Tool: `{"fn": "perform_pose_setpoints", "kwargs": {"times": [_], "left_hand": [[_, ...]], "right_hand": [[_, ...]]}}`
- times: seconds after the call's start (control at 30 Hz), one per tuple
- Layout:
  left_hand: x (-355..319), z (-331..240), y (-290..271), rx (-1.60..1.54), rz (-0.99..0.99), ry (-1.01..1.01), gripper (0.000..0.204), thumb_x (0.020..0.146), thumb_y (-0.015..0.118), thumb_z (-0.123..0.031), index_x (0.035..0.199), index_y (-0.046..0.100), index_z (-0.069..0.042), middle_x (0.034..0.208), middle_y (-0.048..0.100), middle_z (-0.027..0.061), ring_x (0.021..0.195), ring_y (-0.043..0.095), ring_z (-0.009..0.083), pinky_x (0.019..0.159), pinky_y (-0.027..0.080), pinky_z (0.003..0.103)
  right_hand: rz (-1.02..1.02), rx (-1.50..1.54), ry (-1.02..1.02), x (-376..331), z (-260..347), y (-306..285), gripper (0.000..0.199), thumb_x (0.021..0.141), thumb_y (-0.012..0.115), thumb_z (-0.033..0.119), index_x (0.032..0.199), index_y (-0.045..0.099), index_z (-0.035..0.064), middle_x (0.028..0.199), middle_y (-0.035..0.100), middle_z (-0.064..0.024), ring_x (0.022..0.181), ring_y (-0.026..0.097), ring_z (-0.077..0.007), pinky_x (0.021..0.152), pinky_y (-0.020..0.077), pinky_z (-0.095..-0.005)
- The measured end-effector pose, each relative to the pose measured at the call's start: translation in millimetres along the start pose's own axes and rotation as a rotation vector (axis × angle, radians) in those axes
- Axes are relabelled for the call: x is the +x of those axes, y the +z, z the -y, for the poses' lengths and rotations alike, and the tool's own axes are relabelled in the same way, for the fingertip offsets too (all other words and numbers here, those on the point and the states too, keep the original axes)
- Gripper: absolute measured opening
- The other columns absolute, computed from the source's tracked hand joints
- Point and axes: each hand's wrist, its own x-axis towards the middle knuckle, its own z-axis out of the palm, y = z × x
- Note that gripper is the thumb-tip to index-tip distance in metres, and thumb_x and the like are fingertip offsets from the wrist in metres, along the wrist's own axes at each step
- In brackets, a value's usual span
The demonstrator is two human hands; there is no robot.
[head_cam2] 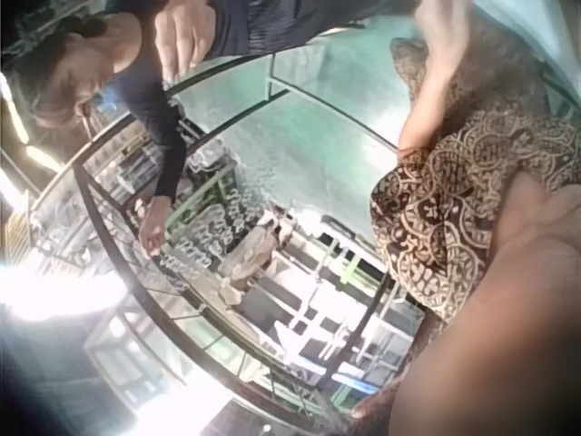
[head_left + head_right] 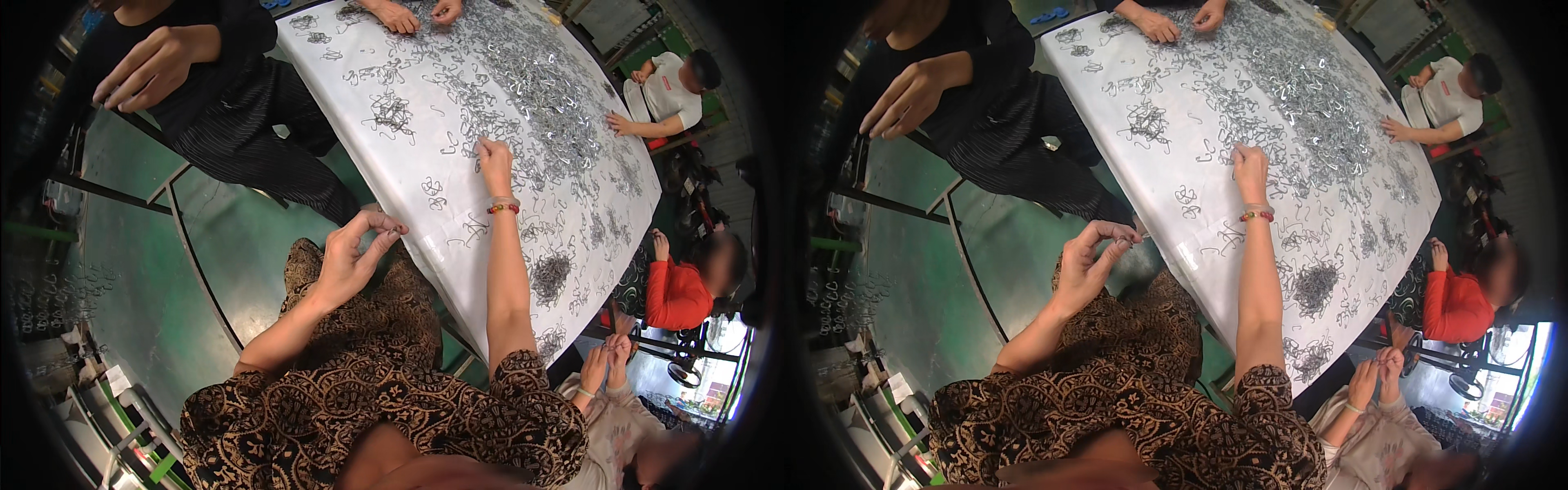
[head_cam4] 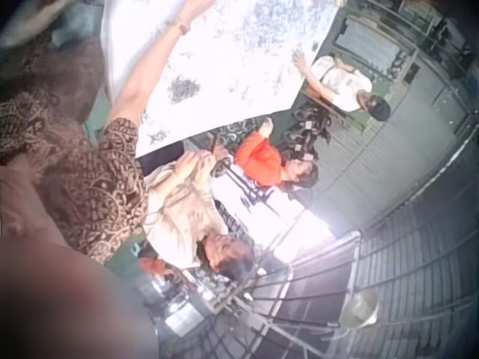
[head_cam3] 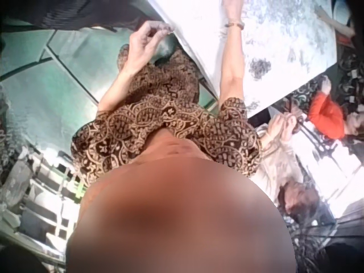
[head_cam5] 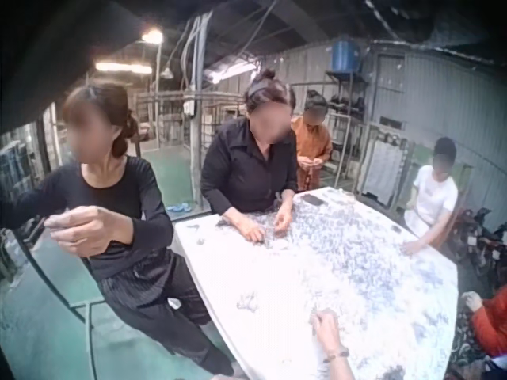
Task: The person repeatedly picks up small metal paperclips from a white board and links them into chains by hand. They occasionally reach up to a nearby rack to retrieve more clips, then return to the table to continue linking. Other people at the table perform the same task simultaneously.
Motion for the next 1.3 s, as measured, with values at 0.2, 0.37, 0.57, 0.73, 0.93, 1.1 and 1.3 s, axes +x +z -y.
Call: {"fn": "perform_pose_setpoints", "kwargs": {"times": [0.2, 0.37, 0.57, 0.73, 0.93, 1.1, 1.3], "left_hand": [[1.8, -1.0, 0.8, 0.081, -0.003, -0.059, 0.009, 0.087, 0.061, -0.001, 0.095, 0.059, 0.002, 0.090, 0.067, 0.0105, 0.084, 0.065, 0.0171, 0.073, 0.051, 0.029], [-1.0, 7.8, -1.1, 0.109, 0.021, 0.001, 0.010, 0.086, 0.062, -0.003, 0.094, 0.060, 0.001, 0.091, 0.066, 0.0097, 0.083, 0.064, 0.0164, 0.073, 0.050, 0.028], [-3.1, 17.3, 1.2, 0.160, 0.071, -0.144, 0.012, 0.087, 0.063, -0.005, 0.096, 0.061, 0.001, 0.094, 0.068, 0.0080, 0.086, 0.063, 0.0136, 0.077, 0.050, 0.028], [-3.5, 18.6, 7.6, 0.141, 0.067, 0.034, 0.015, 0.086, 0.063, -0.011, 0.097, 0.061, -0.001, 0.084, 0.064, 0.0092, 0.075, 0.061, 0.0193, 0.063, 0.047, 0.032], [-8.7, 20.5, -3.2, 0.174, 0.105, 0.063, 0.015, 0.085, 0.063, -0.008, 0.099, 0.062, -0.001, 0.089, 0.066, 0.0084, 0.079, 0.062, 0.0217, 0.071, 0.049, 0.031], [-11.6, 33.1, -6.4, -0.024, -0.087, -0.036, 0.020, 0.086, 0.061, -0.004, 0.106, 0.063, -0.003, 0.094, 0.067, 0.0091, 0.082, 0.062, 0.0218, 0.075, 0.050, 0.033], [90.5, 101.8, -34.6, 0.593, -0.085, 0.107, 0.015, 0.087, 0.060, -0.013, 0.095, 0.068, -0.003, 0.089, 0.064, 0.0111, 0.082, 0.061, 0.0258, 0.073, 0.048, 0.034]], "right_hand": [[-0.020, 0.015, -0.056, -13.5, -15.4, 19.9, 0.012, 0.078, 0.061, 0.003, 0.088, 0.067, -0.0012, 0.084, 0.063, -0.0194, 0.073, 0.060, -0.0328, 0.069, 0.0483, -0.0379], [0.050, 0.576, 0.263, -46.0, 59.0, -22.7, 0.011, 0.084, 0.059, 0.002, 0.092, 0.066, -0.0013, 0.089, 0.063, -0.0109, 0.063, 0.058, -0.0187, 0.060, 0.0469, -0.0299], [0.410, 0.723, -0.006, -107.5, 159.2, -92.5, 0.024, 0.083, 0.062, -0.001, 0.107, 0.063, 0.0023, 0.084, 0.060, -0.0063, 0.070, 0.058, -0.0107, 0.062, 0.0470, -0.0214], [0.374, 0.582, 0.020, -105.3, 183.2, -97.0, 0.019, 0.081, 0.065, 0.000, 0.099, 0.058, 0.0012, 0.078, 0.064, -0.0102, 0.071, 0.064, -0.0147, 0.063, 0.0524, -0.0279], [0.295, 0.691, -0.012, -114.4, 186.3, -94.3, 0.009, 0.079, 0.066, -0.003, 0.087, 0.062, -0.0041, 0.078, 0.066, -0.0097, 0.064, 0.064, -0.0121, 0.056, 0.0507, -0.0233], [0.234, 0.759, -0.077, -121.3, 189.4, -94.9, 0.008, 0.078, 0.064, -0.012, 0.085, 0.065, -0.0082, 0.080, 0.065, -0.0119, 0.063, 0.063, -0.0138, 0.056, 0.0505, -0.0215], [0.328, 0.847, 0.053, -136.4, 187.9, -81.3, 0.011, 0.080, 0.060, -0.010, 0.088, 0.067, -0.0066, 0.085, 0.067, -0.0116, 0.065, 0.064, -0.0133, 0.059, 0.0513, -0.0222]]}}
